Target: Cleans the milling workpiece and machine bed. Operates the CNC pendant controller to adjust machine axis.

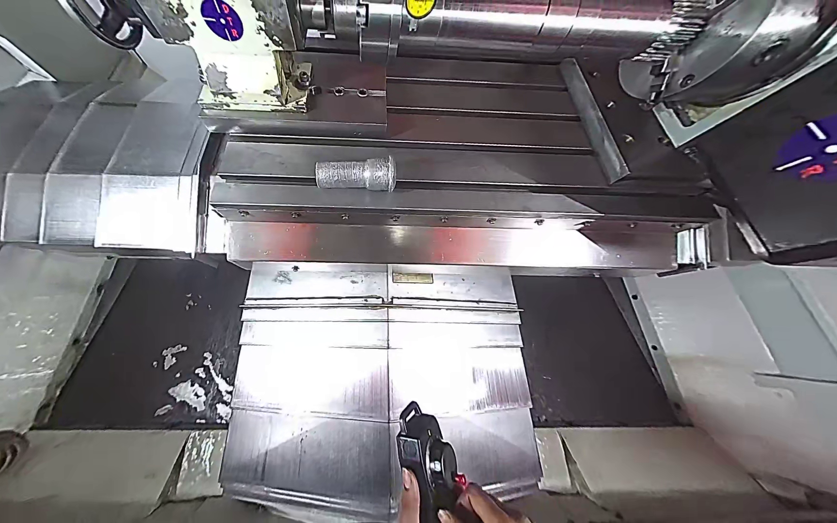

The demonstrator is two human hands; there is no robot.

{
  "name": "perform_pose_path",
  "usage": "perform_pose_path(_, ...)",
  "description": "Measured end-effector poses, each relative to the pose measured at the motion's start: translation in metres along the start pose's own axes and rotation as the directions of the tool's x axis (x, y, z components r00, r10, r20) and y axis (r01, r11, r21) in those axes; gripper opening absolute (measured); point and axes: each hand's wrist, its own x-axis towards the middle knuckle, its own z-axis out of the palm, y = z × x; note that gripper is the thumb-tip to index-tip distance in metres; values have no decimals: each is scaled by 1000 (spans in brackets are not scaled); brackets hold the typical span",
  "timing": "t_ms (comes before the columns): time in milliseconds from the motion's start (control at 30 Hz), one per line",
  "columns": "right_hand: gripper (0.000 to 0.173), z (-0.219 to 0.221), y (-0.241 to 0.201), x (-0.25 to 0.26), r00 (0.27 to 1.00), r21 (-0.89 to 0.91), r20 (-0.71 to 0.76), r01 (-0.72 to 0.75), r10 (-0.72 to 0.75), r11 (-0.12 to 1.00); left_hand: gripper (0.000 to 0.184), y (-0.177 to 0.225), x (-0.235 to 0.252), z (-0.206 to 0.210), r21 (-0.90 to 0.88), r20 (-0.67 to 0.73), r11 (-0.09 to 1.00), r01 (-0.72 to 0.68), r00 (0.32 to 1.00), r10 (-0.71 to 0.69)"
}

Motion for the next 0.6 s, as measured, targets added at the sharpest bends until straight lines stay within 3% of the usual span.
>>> perform_pose_path(67, 47, 1, 0, -3, 998, -22, -40, 44, -45, 999, 79, -3, 0, 0, -16, 1, 1000, -16, 1000, 16)
perform_pose_path(133, 42, 0, -1, -4, 988, -48, -88, 125, -129, 991, 80, 22, -7, 20, -39, -11, 999, 3, 1000, -3)
perform_pose_path(267, 41, -7, -1, -6, 981, -83, -64, 176, -182, 981, 86, 36, -11, 29, -148, 21, 988, 53, 999, -50)
perform_pose_path(400, 54, -13, -3, -14, 992, -179, 104, 95, -77, 979, 70, 42, -13, 33, -161, -17, 986, 47, 999, -51)
perform_pose_path(467, 48, -8, -2, -19, 977, -206, 192, 129, -89, 970, 70, 41, -12, 32, -185, -14, 983, 21, 1000, -24)
perform_pose_path(600, 40, 15, 1, -25, 985, -251, 10, 170, -173, 953, 74, 39, -12, 34, -200, -20, 979, 32, 999, -36)
